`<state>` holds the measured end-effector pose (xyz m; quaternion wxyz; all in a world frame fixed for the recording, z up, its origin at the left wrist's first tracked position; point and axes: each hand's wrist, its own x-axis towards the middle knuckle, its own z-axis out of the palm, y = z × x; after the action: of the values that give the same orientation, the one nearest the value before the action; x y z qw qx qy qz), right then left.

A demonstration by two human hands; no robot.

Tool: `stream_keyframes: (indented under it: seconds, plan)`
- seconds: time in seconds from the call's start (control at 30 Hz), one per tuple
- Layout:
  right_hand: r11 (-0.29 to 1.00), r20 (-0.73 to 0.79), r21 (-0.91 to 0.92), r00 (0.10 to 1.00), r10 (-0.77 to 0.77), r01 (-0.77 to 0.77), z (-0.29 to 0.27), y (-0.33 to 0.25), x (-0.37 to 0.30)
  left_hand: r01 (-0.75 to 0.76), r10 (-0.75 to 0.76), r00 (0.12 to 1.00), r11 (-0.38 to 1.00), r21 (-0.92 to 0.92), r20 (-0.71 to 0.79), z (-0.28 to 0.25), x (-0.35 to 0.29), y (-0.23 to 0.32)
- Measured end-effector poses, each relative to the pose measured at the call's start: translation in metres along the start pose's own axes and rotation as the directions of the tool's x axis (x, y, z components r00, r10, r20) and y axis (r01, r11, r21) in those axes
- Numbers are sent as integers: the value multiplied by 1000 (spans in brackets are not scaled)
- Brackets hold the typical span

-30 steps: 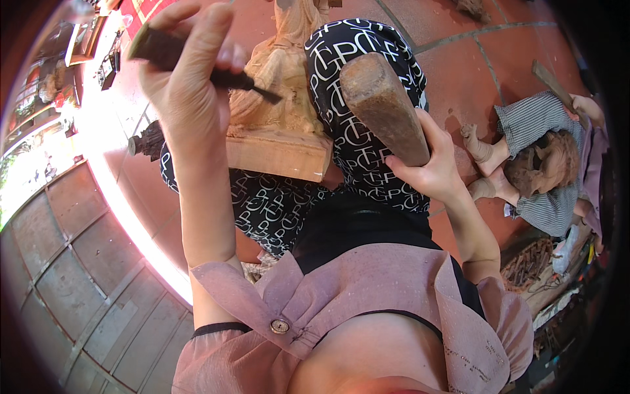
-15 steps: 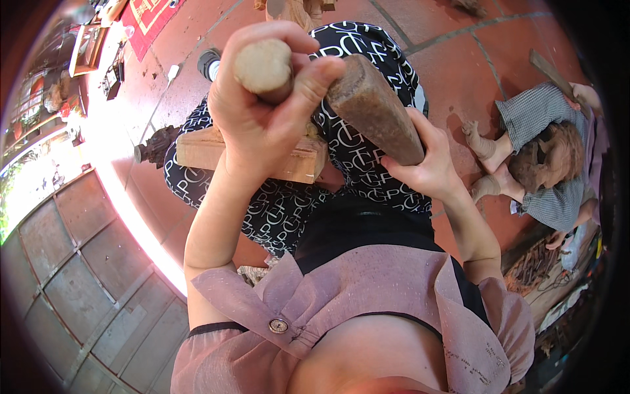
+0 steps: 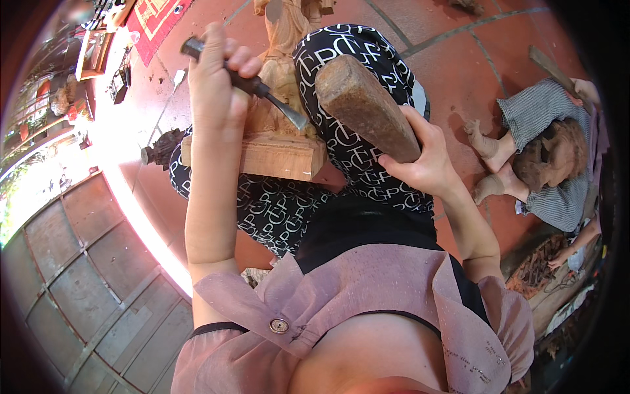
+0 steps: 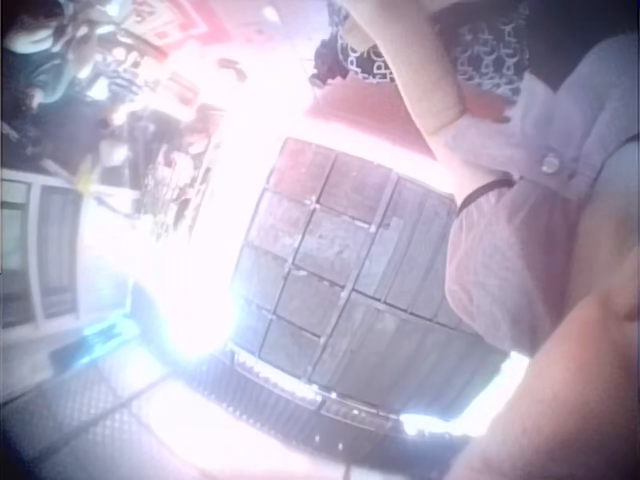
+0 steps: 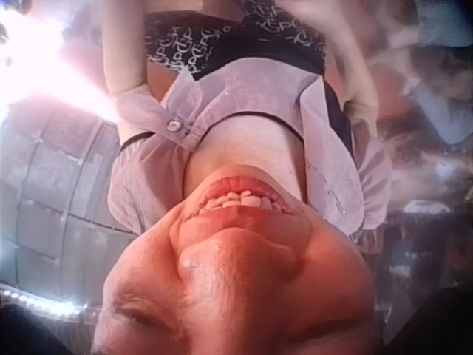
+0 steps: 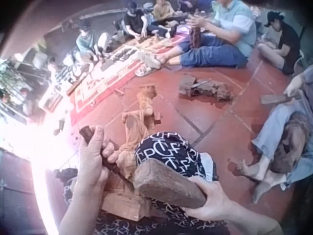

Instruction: The person sits on the floor and carves a wooden figurine using a chisel and mallet. They repeatedly strike the chisel to shape the wood, occasionally pausing to adjust the tool or inspect the work.

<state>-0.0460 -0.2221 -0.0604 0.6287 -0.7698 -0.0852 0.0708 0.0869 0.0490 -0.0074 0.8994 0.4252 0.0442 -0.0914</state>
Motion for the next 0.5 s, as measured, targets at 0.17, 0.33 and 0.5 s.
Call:
stream_keyframes:
  seconds: [0.17,0.33,0.5]
  plan:
    - [1000,-1,4,1000,29,-29,1,5,-2,-370,374,927,915,160,4,28,-14,22]
    - [1000,8,25,1000,3,-3,-1,3,1,-462,334,847,847,262,414,51,-30,21]
    - [1000,10,20,1000,15,-15,0,1,1,-468,263,860,749,469,438,52,-26,0]
